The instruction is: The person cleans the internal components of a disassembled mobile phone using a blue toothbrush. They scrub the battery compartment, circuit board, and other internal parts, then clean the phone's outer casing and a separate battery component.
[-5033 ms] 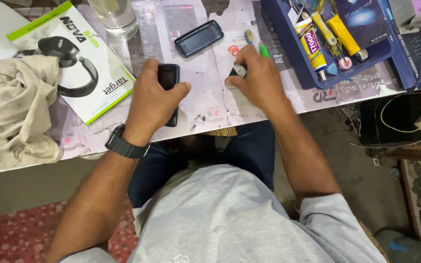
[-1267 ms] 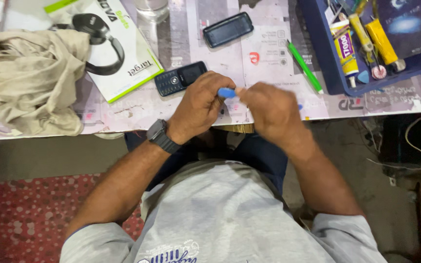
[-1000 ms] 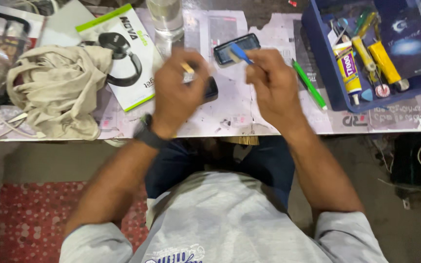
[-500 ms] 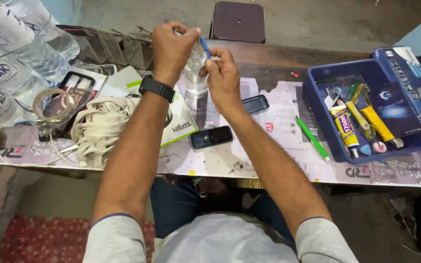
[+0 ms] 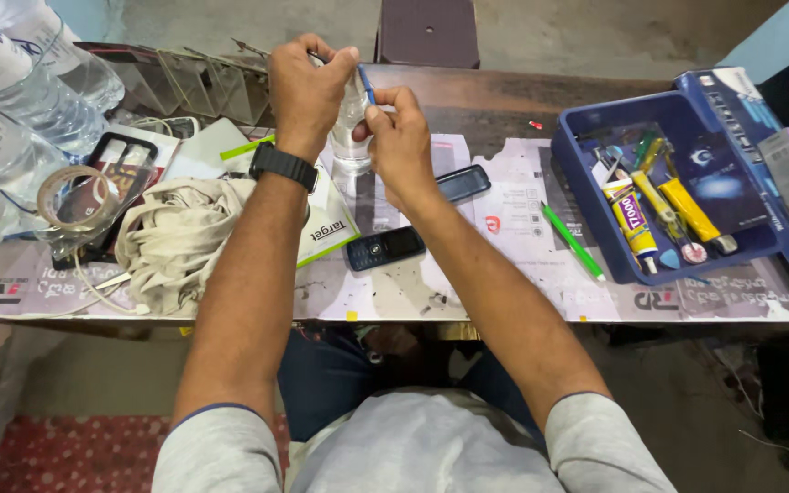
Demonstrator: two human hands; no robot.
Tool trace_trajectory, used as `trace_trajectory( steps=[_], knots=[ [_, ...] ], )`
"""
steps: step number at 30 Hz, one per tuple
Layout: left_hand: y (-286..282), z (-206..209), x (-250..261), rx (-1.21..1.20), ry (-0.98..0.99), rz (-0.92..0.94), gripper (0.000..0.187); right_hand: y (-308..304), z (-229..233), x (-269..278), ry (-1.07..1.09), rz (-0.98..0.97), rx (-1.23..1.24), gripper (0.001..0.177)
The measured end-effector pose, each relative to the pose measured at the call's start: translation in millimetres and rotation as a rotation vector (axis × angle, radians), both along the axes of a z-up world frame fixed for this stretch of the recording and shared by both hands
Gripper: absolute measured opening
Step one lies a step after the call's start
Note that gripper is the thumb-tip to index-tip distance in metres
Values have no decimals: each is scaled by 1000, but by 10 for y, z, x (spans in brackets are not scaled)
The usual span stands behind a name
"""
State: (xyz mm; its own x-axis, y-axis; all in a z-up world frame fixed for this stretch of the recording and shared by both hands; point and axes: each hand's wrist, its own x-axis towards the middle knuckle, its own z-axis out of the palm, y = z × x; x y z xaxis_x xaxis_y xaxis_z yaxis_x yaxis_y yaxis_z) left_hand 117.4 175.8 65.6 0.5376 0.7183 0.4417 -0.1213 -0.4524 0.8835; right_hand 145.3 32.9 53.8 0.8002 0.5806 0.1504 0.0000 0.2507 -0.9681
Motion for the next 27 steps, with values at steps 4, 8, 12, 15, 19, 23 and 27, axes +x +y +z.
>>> trace_trajectory(
  steps=[4,8,12,15,19,23,27],
  knots=[
    [-83,49,-82,247,-31,182,31,-91,82,85,295,197,59,14],
    [-449,-137,-416,165,-328,52,21,-465,-40,53,516,448,199,16],
    [-928,-313,-820,-90,-235,-224,18,-998,-139,-133,523,533,125,16],
    [-1090,-267,-999,-29,-104,-256,16,-1365,-109,-309,260,446,-9,16],
    [-1331,-206,-1083,197,-43,-98,16,-1679,-77,-621,-539,218,-112,21],
    [-1497,-173,-1051,263,65,-87,16,-1744,-8,-737,-1117,1,-262,33],
    [-1440,-192,-1039,287,137,-84,15,-1804,24,-704,-1168,4,-287,35]
  ],
)
